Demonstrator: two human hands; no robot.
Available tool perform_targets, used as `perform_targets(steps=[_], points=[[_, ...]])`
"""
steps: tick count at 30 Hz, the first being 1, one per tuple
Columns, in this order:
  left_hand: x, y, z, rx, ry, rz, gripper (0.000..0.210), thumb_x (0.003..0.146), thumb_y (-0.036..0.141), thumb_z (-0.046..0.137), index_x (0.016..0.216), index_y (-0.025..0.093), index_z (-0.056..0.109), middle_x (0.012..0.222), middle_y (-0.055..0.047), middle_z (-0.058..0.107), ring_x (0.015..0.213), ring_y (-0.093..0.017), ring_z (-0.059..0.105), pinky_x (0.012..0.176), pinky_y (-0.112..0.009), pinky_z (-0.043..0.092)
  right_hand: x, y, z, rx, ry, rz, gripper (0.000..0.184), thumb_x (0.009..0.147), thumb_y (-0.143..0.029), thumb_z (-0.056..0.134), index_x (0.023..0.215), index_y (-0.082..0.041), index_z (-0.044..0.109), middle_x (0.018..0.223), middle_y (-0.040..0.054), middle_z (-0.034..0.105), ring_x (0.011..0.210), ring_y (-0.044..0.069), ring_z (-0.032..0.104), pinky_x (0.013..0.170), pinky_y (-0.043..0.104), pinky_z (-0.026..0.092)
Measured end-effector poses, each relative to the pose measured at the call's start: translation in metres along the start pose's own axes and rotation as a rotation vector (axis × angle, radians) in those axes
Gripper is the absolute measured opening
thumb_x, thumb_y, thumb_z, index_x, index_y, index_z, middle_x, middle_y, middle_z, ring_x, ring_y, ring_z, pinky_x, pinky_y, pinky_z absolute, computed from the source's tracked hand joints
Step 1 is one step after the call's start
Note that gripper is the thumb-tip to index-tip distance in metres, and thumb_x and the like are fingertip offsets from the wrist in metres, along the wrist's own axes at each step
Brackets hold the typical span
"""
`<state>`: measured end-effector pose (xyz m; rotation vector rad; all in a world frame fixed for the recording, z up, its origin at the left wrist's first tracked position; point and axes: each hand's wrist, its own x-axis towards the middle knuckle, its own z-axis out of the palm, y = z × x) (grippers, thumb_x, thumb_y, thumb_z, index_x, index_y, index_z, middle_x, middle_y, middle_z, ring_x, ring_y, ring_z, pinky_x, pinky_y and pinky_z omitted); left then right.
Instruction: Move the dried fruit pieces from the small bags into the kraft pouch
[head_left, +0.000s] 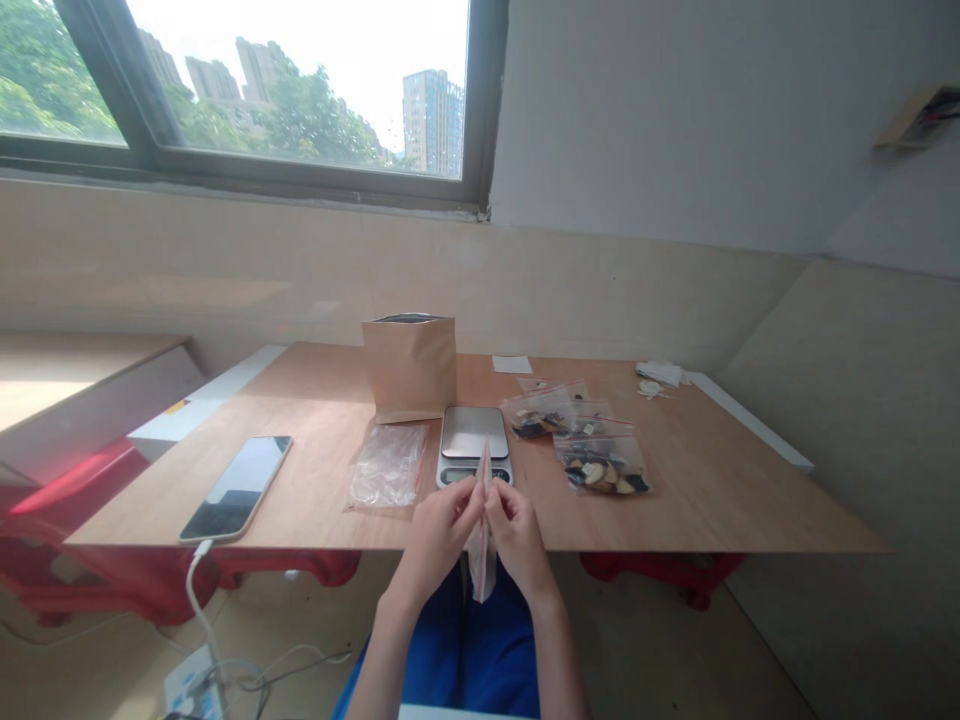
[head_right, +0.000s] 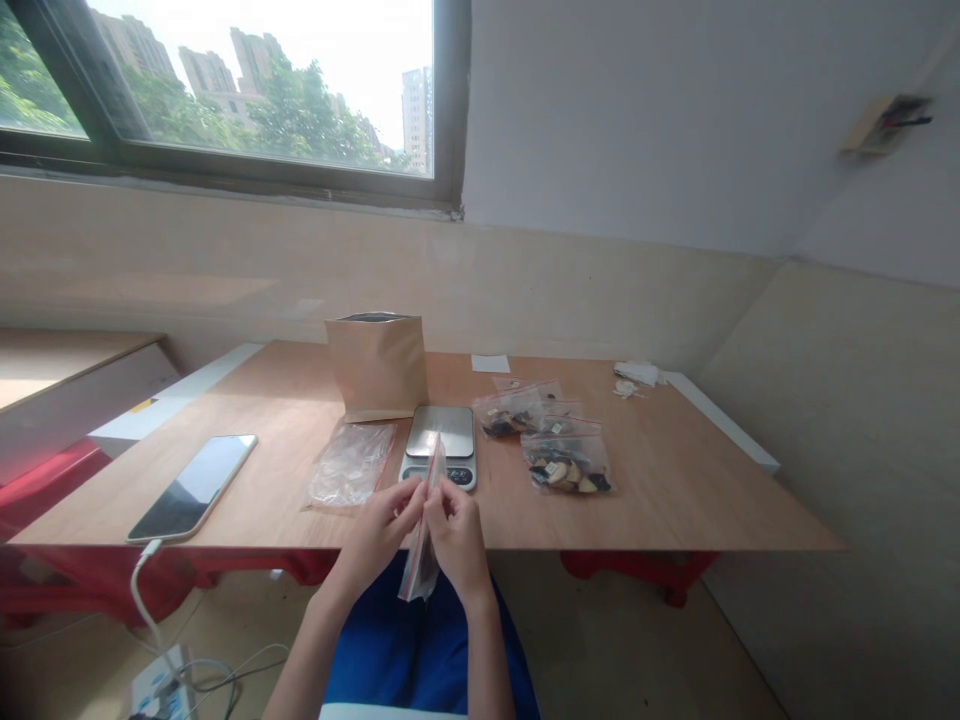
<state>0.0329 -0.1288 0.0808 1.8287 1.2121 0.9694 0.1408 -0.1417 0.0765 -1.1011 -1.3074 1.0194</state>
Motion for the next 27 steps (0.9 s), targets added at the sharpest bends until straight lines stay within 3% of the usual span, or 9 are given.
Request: perform_targets(steps=[3, 8, 10, 16, 20, 24, 27], points=[[0.000, -0.001, -0.002, 0.048, 0.019, 0.017, 0.034, 0.088, 0.040, 0.037, 0.061, 0.019, 0.034, 0.057, 0.003, 0.039, 0.055, -0.011, 0.035, 0.053, -0.024, 0.025, 0.001, 0.005, -0.004, -0.036, 0.039, -0.014, 0.028, 0.080, -0.039, 0.044, 0.061, -0.019, 0.039, 0.056, -0.0055, 0.038, 0.052, 0.008, 0.034, 0.049, 0.020, 0.032], [-0.005, -0.011, -0.023, 0.065, 0.194, -0.063, 0.035, 0.087, 0.043, 0.036, 0.063, 0.019, 0.043, 0.056, 0.003, 0.041, 0.055, -0.011, 0.038, 0.053, -0.023, 0.028, 0.006, 0.020, -0.029, -0.109, 0.388, 0.004, 0.035, 0.075, -0.045, 0.046, 0.055, -0.023, 0.027, 0.051, -0.0084, 0.025, 0.048, 0.008, 0.024, 0.043, 0.020, 0.024], [-0.007, -0.014, -0.030, 0.037, 0.180, -0.059, 0.036, 0.085, 0.046, 0.039, 0.063, 0.019, 0.046, 0.056, 0.003, 0.042, 0.055, -0.011, 0.038, 0.053, -0.023, 0.030, 0.007, 0.020, -0.035, -0.090, 0.419, 0.009, 0.038, 0.075, -0.048, 0.046, 0.055, -0.023, 0.026, 0.051, -0.0087, 0.023, 0.047, 0.007, 0.022, 0.043, 0.020, 0.024], [-0.007, -0.021, -0.016, -0.396, 0.274, -0.171, 0.046, 0.082, 0.059, 0.041, 0.059, 0.019, 0.046, 0.053, 0.003, 0.043, 0.051, -0.012, 0.043, 0.051, -0.023, 0.036, -0.002, -0.002, -0.014, 0.023, 0.243, -0.025, 0.037, 0.081, -0.052, 0.042, 0.060, -0.023, 0.031, 0.052, -0.0071, 0.029, 0.046, 0.008, 0.027, 0.044, 0.020, 0.029], [-0.006, -0.029, 0.003, -0.738, 0.381, -0.250, 0.046, 0.079, 0.061, 0.045, 0.069, 0.018, 0.055, 0.068, -0.003, 0.059, 0.068, -0.017, 0.057, 0.066, -0.028, 0.046, -0.007, -0.010, 0.001, 0.118, 0.225, -0.036, 0.034, 0.084, -0.049, 0.039, 0.063, -0.023, 0.033, 0.055, -0.0053, 0.033, 0.048, 0.010, 0.032, 0.045, 0.021, 0.031], [-0.010, -0.025, 0.017, -1.035, 0.259, -0.345, 0.045, 0.068, 0.053, 0.063, 0.096, 0.018, 0.062, 0.088, -0.007, 0.067, 0.079, -0.021, 0.062, 0.067, -0.031, 0.049, -0.007, -0.008, 0.010, 0.105, 0.210, -0.098, 0.033, 0.086, -0.046, 0.038, 0.064, -0.022, 0.035, 0.060, -0.0040, 0.037, 0.054, 0.010, 0.038, 0.052, 0.021, 0.038], [-0.012, -0.018, 0.017, -1.184, 0.174, -0.436, 0.042, 0.070, 0.054, 0.059, 0.089, 0.017, 0.063, 0.069, -0.005, 0.065, 0.055, -0.016, 0.059, 0.048, -0.026, 0.046, -0.006, -0.006, 0.015, 0.131, 0.047, -0.031, 0.033, 0.088, -0.048, 0.036, 0.067, -0.022, 0.035, 0.058, -0.0057, 0.035, 0.048, 0.009, 0.037, 0.045, 0.020, 0.036]])
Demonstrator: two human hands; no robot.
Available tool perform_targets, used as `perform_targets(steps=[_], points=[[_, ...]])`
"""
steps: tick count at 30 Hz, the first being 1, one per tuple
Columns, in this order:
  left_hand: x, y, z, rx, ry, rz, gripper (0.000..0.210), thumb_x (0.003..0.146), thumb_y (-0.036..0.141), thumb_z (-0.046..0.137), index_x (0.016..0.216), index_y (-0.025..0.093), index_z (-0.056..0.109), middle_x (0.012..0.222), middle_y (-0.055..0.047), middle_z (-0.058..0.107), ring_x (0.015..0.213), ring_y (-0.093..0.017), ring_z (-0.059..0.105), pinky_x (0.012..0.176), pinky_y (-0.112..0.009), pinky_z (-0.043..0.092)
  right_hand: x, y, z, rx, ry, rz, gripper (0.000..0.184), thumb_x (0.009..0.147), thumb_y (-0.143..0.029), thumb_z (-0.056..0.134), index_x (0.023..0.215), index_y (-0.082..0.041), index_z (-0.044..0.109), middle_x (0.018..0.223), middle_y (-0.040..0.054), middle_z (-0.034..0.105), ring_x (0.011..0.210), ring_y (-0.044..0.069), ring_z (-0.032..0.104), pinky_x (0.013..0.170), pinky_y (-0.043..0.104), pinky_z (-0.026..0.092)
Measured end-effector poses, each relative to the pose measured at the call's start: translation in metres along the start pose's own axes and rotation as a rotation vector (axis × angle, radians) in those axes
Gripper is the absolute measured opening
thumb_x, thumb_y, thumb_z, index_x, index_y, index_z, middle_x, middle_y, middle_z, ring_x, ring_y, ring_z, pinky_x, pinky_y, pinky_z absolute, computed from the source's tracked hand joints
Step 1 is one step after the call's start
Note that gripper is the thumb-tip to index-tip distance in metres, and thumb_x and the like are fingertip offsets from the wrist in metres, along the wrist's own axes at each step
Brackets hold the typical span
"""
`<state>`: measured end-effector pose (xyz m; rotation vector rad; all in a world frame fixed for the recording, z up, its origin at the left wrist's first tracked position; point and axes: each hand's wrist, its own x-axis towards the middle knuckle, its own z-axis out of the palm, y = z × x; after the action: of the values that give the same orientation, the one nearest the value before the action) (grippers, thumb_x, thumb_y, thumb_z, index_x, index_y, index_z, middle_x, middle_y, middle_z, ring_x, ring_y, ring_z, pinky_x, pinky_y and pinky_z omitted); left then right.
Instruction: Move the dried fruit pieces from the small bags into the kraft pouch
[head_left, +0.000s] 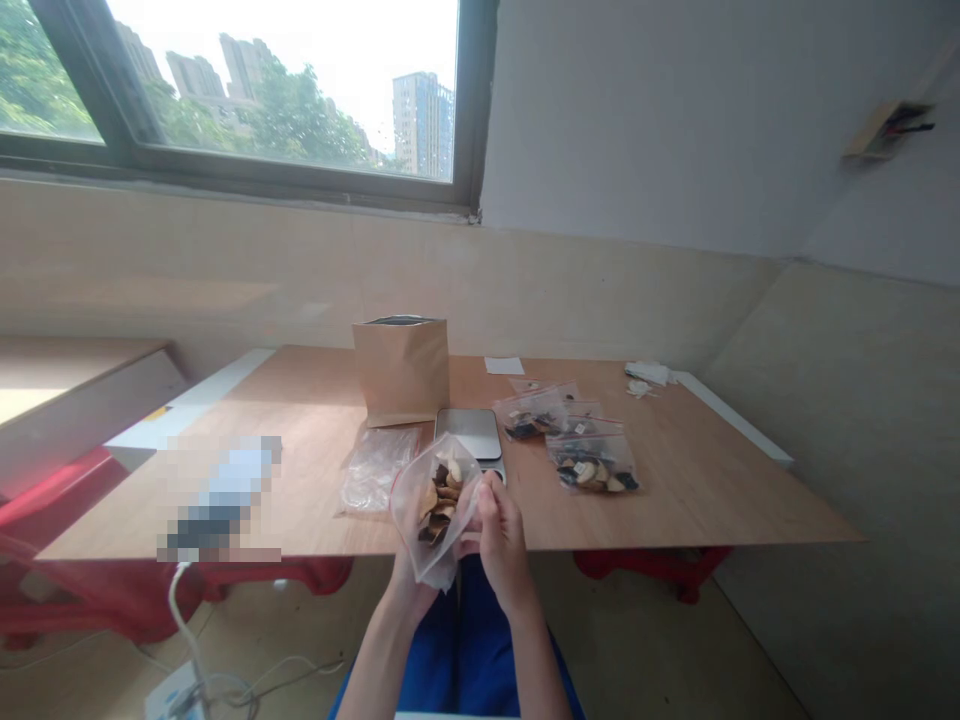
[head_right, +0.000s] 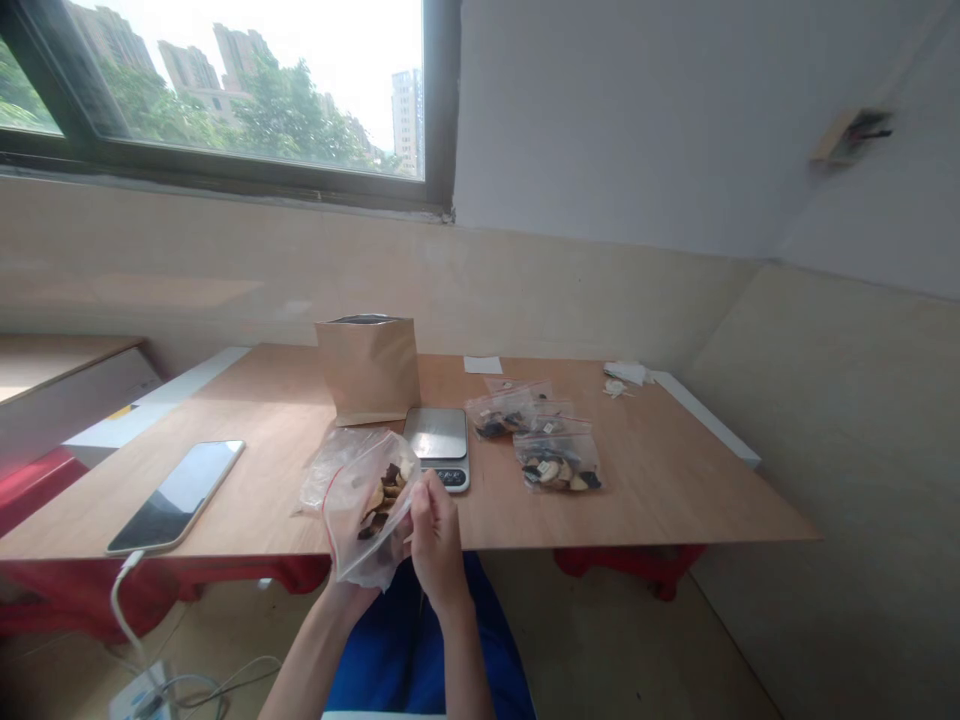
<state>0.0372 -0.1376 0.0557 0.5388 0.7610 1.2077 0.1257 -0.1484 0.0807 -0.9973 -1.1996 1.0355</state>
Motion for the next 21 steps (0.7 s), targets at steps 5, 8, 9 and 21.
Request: perform_targets(steps=[5, 8, 9, 21], points=[[0.005, 0.012, -0.004, 0.055, 0.052, 0.093, 0.041, 0.076, 0.056, 0.050, 0.067, 0.016, 0.056, 0.043, 0.002, 0.048, 0.033, -0.009, 0.042, 0.031, -0.020, 0.032, 0.001, -0.011, 0.005, -0.149, -0.121, -0.027, 0.028, 0.090, -0.042, 0.040, 0.072, -0.022, 0.040, 0.063, -0.0039, 0.043, 0.054, 0.011, 0.045, 0.049, 0.022, 0.041], [0.018, 0.022, -0.012, 0.042, 0.131, 0.214, 0.030, 0.076, 0.047, 0.056, 0.073, 0.017, 0.058, 0.051, 0.002, 0.056, 0.043, -0.010, 0.052, 0.041, -0.020, 0.042, 0.005, -0.027, 0.010, -0.270, -0.028, -0.200, 0.024, 0.091, -0.034, 0.041, 0.071, -0.021, 0.042, 0.065, -0.0027, 0.045, 0.062, 0.011, 0.045, 0.061, 0.023, 0.042], [0.024, 0.027, -0.014, 0.018, 0.160, 0.286, 0.025, 0.075, 0.042, 0.059, 0.077, 0.018, 0.059, 0.058, 0.002, 0.060, 0.051, -0.011, 0.057, 0.049, -0.020, 0.047, 0.008, -0.033, 0.012, -0.277, -0.038, -0.233, 0.024, 0.091, -0.033, 0.041, 0.071, -0.020, 0.042, 0.066, -0.0027, 0.045, 0.063, 0.011, 0.046, 0.063, 0.023, 0.041], [0.114, 0.055, -0.050, -0.054, 0.312, 0.611, 0.033, 0.082, 0.044, 0.047, 0.095, 0.019, 0.063, 0.087, -0.002, 0.067, 0.084, -0.013, 0.063, 0.074, -0.020, 0.047, 0.107, -0.032, 0.068, -0.617, -0.427, -0.210, 0.026, 0.086, -0.007, 0.036, 0.100, -0.013, 0.057, 0.110, 0.0093, 0.060, 0.105, 0.014, 0.055, 0.092, 0.027, 0.042]])
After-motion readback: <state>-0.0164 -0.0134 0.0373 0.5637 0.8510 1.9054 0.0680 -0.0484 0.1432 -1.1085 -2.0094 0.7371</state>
